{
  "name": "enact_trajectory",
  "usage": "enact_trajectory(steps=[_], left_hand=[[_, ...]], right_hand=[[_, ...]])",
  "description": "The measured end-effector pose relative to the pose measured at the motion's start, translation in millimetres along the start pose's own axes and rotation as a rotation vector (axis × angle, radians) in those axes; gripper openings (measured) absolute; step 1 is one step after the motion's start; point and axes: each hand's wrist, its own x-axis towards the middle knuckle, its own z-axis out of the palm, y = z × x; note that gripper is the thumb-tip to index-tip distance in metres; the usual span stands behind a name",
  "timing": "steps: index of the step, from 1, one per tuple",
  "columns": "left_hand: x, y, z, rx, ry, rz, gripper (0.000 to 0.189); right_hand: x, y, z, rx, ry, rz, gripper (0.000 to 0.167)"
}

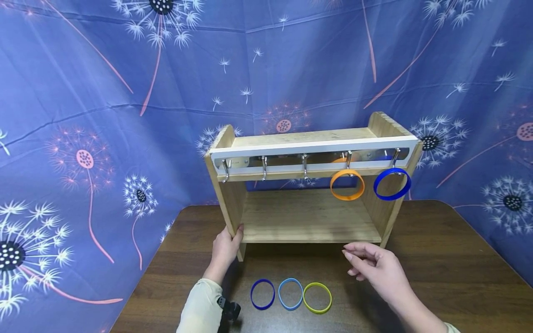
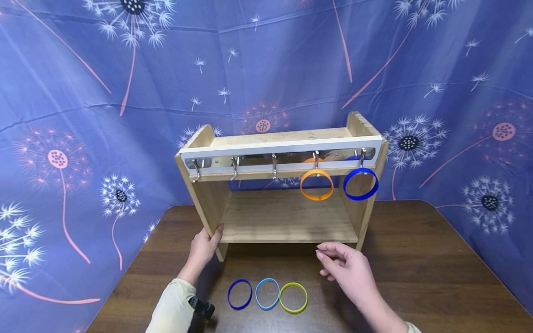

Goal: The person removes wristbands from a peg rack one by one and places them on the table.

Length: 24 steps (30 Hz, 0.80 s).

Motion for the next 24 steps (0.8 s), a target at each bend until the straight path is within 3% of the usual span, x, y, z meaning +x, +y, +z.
enact_trajectory(steps=[10, 24], left_hand=[[-0.5, 0.6, -0.5, -0.004, 0.000, 0.000, 0.027], [-0.7, 0.4, -0.7, 0.002, -0.009, 0.004, 0.029]], right_hand=[[6.3, -11, -6, -0.010, 0.004, -0.022, 0.026], [18.8, -26, -14, -0.016, 0.041, -0.125, 0.027]])
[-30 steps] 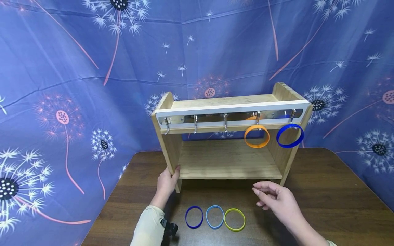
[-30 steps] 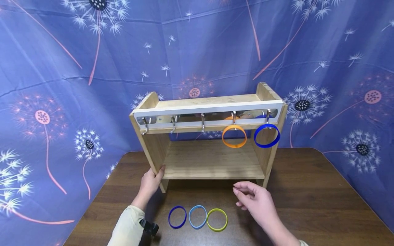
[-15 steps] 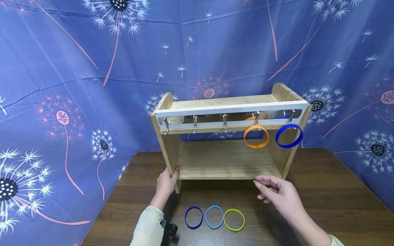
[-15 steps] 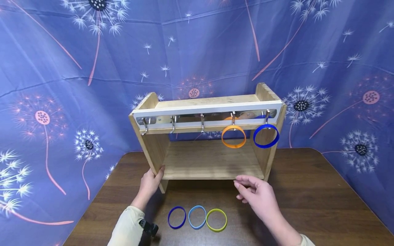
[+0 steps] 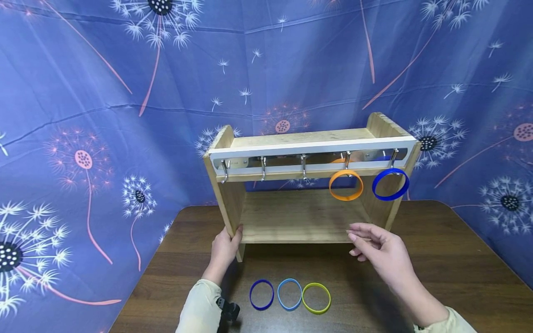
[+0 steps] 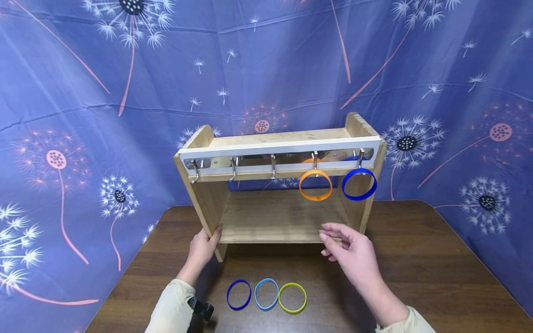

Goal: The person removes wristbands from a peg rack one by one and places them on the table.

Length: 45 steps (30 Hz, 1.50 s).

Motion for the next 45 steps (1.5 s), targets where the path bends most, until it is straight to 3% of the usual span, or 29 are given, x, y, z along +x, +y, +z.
enact_trajectory(steps=[24, 45], left_hand=[[0.1, -0.4, 0.0, 0.014, 0.004, -0.016, 0.029], [0.6, -1.4, 0.6, 0.015, 0.008, -0.004, 0.027]], right_hand=[[29.2, -22, -3, 0.072, 0.028, -0.028, 0.042], [34.3, -34, 4, 0.269, 0.159, -0.069, 0.028]])
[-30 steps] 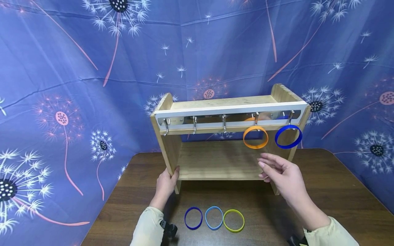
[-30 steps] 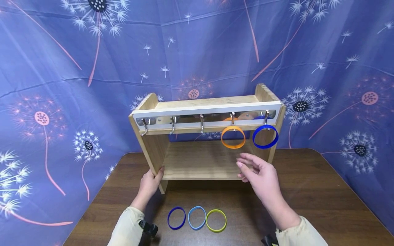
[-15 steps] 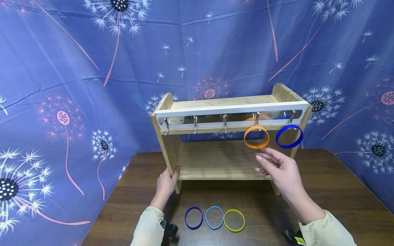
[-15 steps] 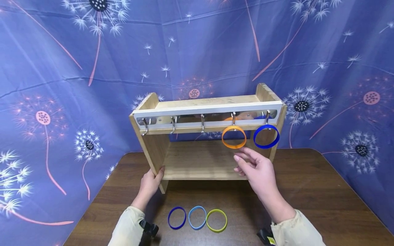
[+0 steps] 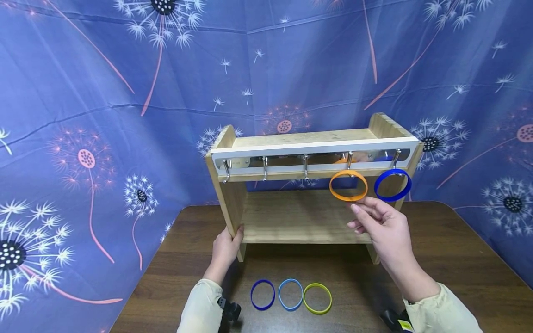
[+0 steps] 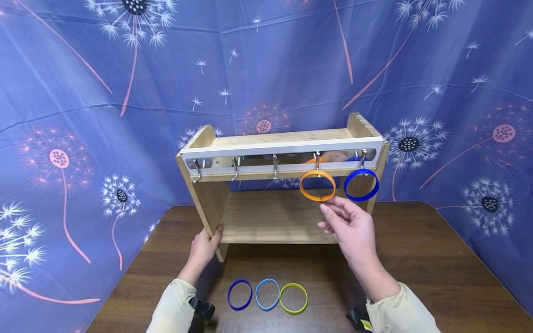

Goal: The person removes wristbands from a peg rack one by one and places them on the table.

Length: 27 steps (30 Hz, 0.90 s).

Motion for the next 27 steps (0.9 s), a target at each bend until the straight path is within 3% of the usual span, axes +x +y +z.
enact_trajectory(steps=[13, 27], left_hand=[[0.5, -0.4, 0.1, 0.001, -0.003, -0.005, 0.027], [-0.6, 1.5, -1.4, -0.005, -0.010, -0.004, 0.028]], right_hand=[[0.1, -6.1, 4.4, 0.081, 0.092, -0.010, 0.021], [-2.4, -7.0, 1.0, 0.246, 0.041, -0.073, 0.011]])
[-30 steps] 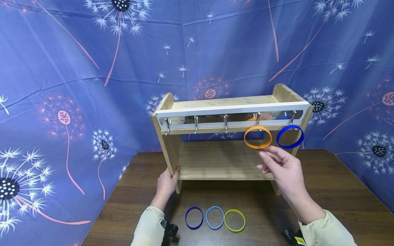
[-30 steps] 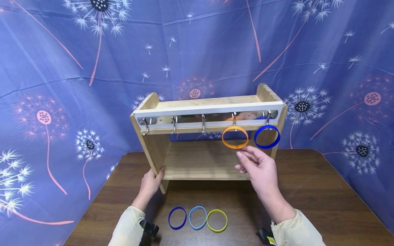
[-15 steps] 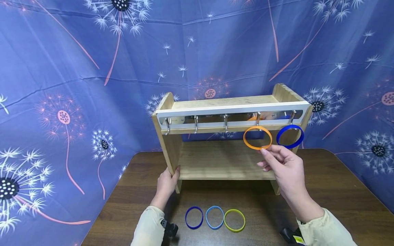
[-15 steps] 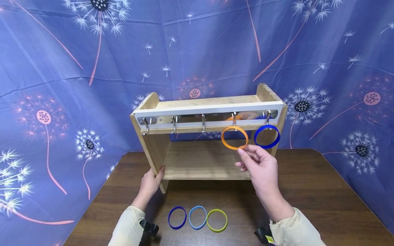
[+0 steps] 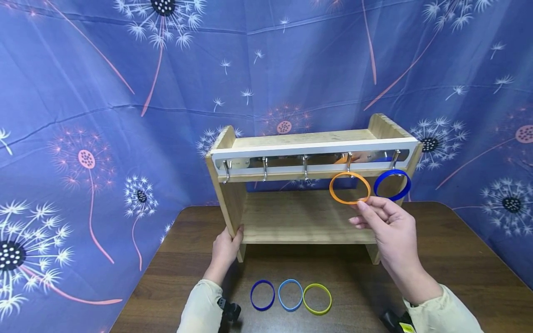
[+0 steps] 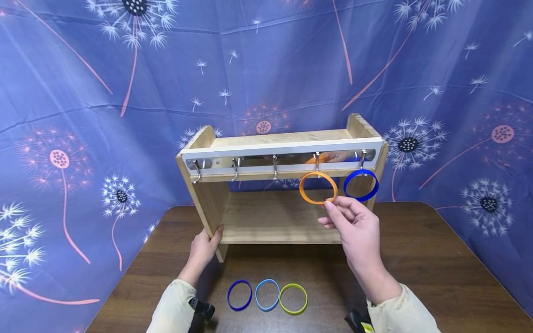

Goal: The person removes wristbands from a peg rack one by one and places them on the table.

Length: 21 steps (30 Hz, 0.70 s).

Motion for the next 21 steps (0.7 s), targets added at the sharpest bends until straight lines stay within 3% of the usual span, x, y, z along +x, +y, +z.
enact_trajectory(steps=[21], left_hand=[[-0.2, 2.0, 0.1, -0.005, 0.013, -0.006, 0.027]], right_hand=[[-4.5, -11, -1, 0.084, -0.020, -0.042, 0.015]])
